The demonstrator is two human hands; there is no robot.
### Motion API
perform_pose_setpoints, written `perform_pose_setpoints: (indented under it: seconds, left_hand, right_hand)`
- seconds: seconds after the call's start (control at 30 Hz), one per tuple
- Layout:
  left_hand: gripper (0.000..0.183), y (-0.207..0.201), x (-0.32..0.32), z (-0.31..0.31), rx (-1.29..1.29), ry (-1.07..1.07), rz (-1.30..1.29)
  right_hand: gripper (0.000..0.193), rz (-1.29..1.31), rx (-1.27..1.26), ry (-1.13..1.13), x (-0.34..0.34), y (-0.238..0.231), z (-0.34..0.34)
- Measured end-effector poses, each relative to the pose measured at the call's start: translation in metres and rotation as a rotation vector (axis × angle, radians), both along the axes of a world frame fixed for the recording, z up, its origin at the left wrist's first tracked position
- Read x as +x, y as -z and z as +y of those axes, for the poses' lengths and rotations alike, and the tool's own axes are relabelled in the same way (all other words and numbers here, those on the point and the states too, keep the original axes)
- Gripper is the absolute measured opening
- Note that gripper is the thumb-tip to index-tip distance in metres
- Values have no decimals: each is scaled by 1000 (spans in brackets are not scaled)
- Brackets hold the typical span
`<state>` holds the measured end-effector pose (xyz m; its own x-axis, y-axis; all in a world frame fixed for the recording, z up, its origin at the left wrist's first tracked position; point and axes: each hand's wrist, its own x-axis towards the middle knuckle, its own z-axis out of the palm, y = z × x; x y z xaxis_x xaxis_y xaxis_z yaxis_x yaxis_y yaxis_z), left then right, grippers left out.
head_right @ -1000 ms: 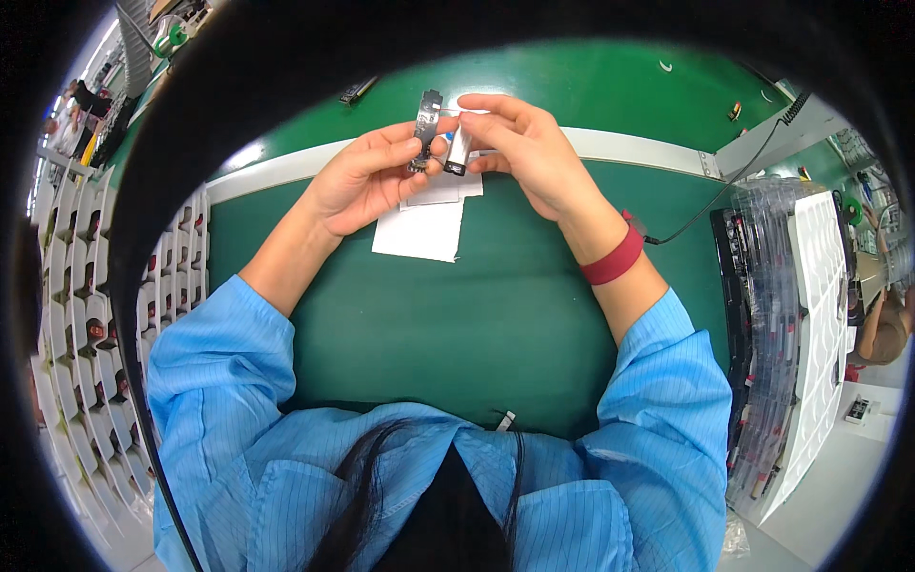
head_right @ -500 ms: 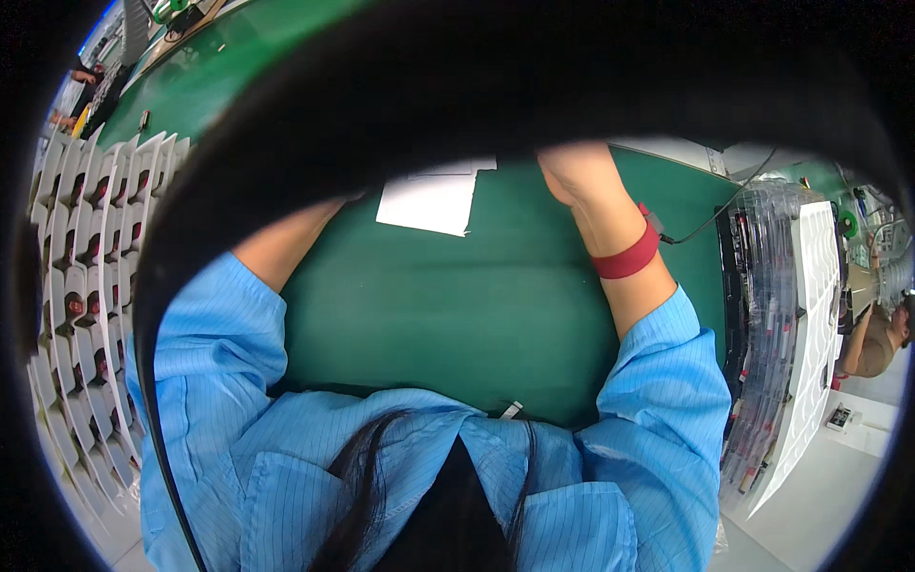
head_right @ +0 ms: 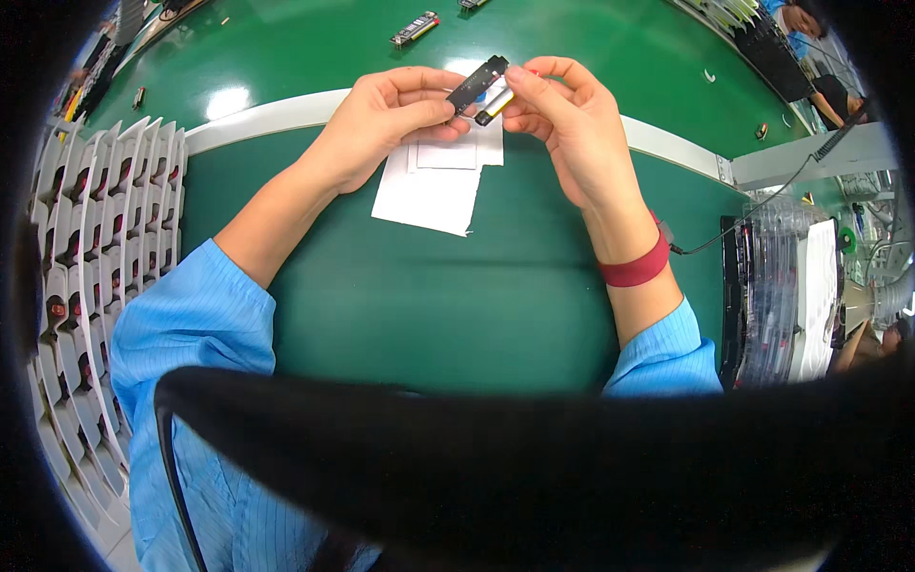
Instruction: The person assembles small electronic parts and a battery onto a circuit board by hand, then applies adhesive strips to the board.
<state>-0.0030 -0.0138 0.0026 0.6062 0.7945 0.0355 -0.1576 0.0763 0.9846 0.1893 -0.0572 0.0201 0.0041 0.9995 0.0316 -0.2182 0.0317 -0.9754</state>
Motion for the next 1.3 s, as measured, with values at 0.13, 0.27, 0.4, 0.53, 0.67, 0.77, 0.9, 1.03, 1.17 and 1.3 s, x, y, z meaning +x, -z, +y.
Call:
perform_pose_setpoints:
  seconds: [0.13,0.27,0.4,0.53,0.67,0.77,0.9,1.03,1.17,1.3]
  left_hand:
    - [31,2,-5,6,-136,-14,-57]
    - [23,1,-12,21,-244,-120,-198]
    - [14,-5,-18,30,-290,-109,-187]
    - [19,-2,-15,24,-269,-114,-203]
    - [18,2,-18,23,-365,-109,-248]
    - [19,1,-21,25,-409,-65,-301]
    - [21,-6,-37,40,-367,288,-127]
    - [23,-10,-42,39,-348,316,120]
    - [25,-15,-40,36,-275,346,258]
    - [24,-8,-41,34,-271,308,277]
  right_hand:
    - [24,-9,-4,12,-7,1,-2]
    - [14,-573,36,-9,1,12,-2]
    - [12,-779,65,126,1,8,-1]
    - [26,-1049,385,-22,-21,15,-8]
    - [26,-1280,514,-19,-34,12,-10]
    - [24,-1129,305,-84,-32,4,1]
    - [24,-942,35,-207,-13,0,29]
    - [23,-1039,-19,-234,-16,1,31]
    - [16,-980,163,-42,-27,5,7]
    - [20,-1185,1002,204,-34,3,-53]
